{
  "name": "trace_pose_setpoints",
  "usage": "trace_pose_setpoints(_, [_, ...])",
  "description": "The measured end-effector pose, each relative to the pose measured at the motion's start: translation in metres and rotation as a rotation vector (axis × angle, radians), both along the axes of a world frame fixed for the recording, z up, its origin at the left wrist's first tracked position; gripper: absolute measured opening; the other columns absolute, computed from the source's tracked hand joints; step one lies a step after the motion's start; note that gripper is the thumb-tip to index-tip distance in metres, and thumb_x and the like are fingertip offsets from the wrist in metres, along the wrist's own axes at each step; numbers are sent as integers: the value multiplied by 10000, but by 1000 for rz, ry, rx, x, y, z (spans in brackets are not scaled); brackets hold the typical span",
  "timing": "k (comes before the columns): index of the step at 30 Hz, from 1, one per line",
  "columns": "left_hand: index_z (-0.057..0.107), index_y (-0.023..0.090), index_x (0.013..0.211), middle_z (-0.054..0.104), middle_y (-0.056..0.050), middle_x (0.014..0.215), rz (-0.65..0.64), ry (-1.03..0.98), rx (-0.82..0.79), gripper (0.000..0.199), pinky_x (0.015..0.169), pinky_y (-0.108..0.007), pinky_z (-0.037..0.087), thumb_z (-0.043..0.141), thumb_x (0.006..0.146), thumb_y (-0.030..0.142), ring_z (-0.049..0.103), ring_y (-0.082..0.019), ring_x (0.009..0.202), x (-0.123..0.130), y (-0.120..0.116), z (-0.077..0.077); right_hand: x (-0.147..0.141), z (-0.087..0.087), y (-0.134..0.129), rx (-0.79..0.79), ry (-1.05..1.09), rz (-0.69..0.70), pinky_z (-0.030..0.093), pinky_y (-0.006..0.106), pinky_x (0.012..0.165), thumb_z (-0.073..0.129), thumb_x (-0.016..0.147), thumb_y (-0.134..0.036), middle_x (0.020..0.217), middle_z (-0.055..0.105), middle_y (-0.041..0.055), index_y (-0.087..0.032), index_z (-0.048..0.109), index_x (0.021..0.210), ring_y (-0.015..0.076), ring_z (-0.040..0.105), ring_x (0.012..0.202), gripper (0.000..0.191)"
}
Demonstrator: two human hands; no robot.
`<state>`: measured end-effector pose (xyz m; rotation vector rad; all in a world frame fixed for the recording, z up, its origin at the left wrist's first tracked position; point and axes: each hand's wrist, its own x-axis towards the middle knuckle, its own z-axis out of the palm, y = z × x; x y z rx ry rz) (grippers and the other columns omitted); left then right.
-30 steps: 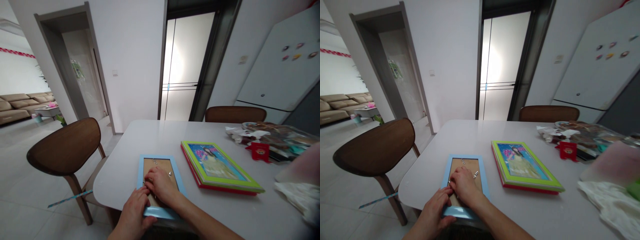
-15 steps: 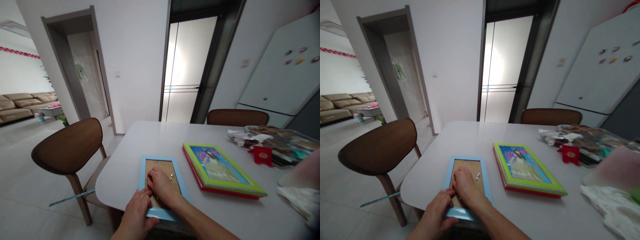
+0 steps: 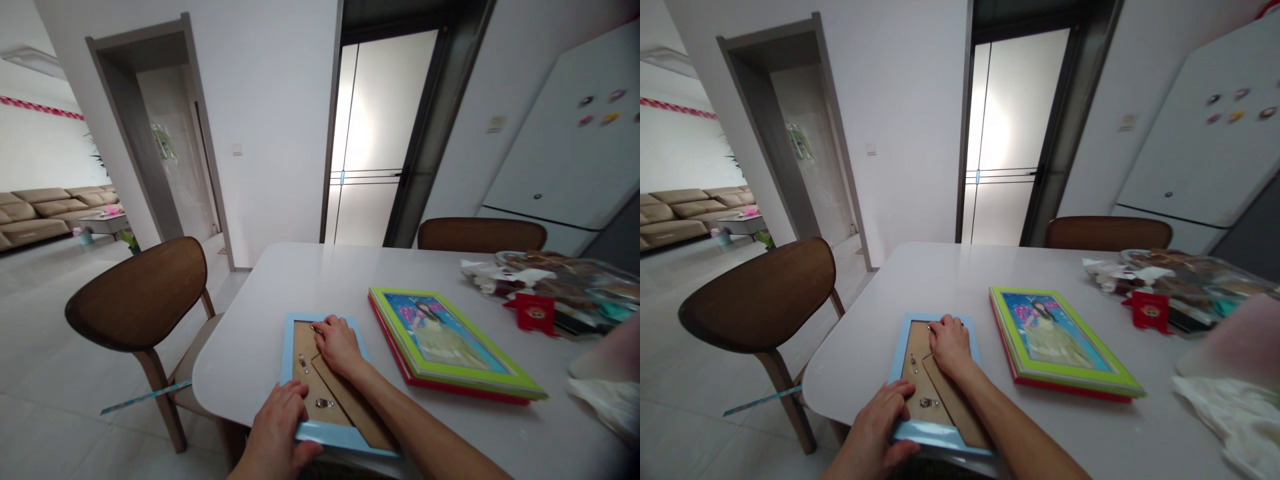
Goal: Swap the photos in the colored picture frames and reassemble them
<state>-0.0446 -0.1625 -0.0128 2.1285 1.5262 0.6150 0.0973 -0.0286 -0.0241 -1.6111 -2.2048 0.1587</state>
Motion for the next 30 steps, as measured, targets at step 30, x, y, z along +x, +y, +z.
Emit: trace_pose_setpoints(30, [471, 150, 953, 656, -59, 862, 399, -991, -165, 375, 676, -314, 485, 535, 674, 392, 621, -217, 802, -47, 25, 13, 30, 60, -72, -47, 270, 189, 400, 272, 758, 445, 737, -279, 946, 549, 74, -187, 560, 1000, 175, 528, 835, 301])
